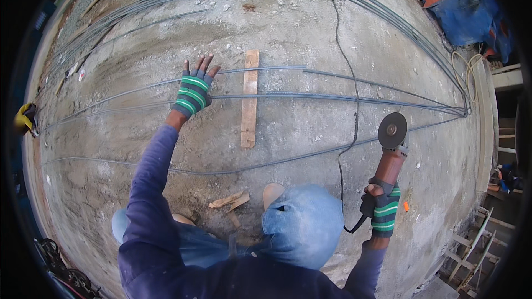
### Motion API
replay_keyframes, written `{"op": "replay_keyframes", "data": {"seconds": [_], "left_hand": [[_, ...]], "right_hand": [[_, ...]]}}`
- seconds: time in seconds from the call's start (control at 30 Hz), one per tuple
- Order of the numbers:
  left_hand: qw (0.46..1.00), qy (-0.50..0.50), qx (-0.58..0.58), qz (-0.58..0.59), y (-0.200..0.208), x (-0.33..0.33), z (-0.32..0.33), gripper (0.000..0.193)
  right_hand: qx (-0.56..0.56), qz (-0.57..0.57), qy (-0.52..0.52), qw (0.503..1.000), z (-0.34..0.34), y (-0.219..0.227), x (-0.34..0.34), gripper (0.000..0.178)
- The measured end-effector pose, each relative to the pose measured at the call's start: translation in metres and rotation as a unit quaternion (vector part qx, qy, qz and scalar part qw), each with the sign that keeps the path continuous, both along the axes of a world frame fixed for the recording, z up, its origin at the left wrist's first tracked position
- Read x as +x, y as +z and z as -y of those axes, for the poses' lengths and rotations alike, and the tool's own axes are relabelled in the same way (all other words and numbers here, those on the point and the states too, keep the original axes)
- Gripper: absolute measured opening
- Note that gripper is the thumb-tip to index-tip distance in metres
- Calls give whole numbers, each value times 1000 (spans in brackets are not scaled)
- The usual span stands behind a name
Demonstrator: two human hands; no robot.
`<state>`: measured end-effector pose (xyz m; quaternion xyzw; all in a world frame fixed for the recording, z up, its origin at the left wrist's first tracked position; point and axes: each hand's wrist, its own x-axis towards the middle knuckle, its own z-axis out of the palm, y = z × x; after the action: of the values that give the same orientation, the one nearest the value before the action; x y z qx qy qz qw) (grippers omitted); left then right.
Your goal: The person uses an angle grinder to cut several metal rods laid on the ground. They reposition the rods between cuts and continue cutting until the end of the clip.
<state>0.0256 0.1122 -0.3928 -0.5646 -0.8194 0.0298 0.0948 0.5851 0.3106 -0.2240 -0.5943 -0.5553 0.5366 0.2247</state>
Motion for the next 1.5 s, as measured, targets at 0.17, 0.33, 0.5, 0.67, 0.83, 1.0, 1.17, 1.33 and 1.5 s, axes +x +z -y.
{"op": "replay_keyframes", "data": {"seconds": [0.17,0.33,0.5,0.67,0.83,1.0,1.17,1.33,1.5], "left_hand": [[954,27,-188,232,3,-32,-35,117],[946,-66,-228,221,-13,-35,-28,43],[952,-128,-124,250,-27,-37,-9,32],[944,-50,-124,303,-41,-38,6,28],[921,9,-95,378,-40,-19,7,40],[920,109,-213,309,-10,13,-4,69],[949,105,-140,262,30,14,-5,79],[959,58,-144,239,28,7,-6,79],[949,89,-151,262,-24,24,1,77]], "right_hand": [[-8,3,-9,1000,0,5,0,41],[-19,-3,-34,999,8,7,-5,41],[-16,4,-42,999,14,4,-3,42],[-24,10,-29,999,7,5,-2,43],[27,-46,-30,998,-10,21,17,47],[155,25,-27,987,-46,100,89,47],[208,51,-82,973,-82,180,145,44],[252,9,-120,960,-99,218,161,46],[260,12,-105,960,-88,229,159,53]]}}
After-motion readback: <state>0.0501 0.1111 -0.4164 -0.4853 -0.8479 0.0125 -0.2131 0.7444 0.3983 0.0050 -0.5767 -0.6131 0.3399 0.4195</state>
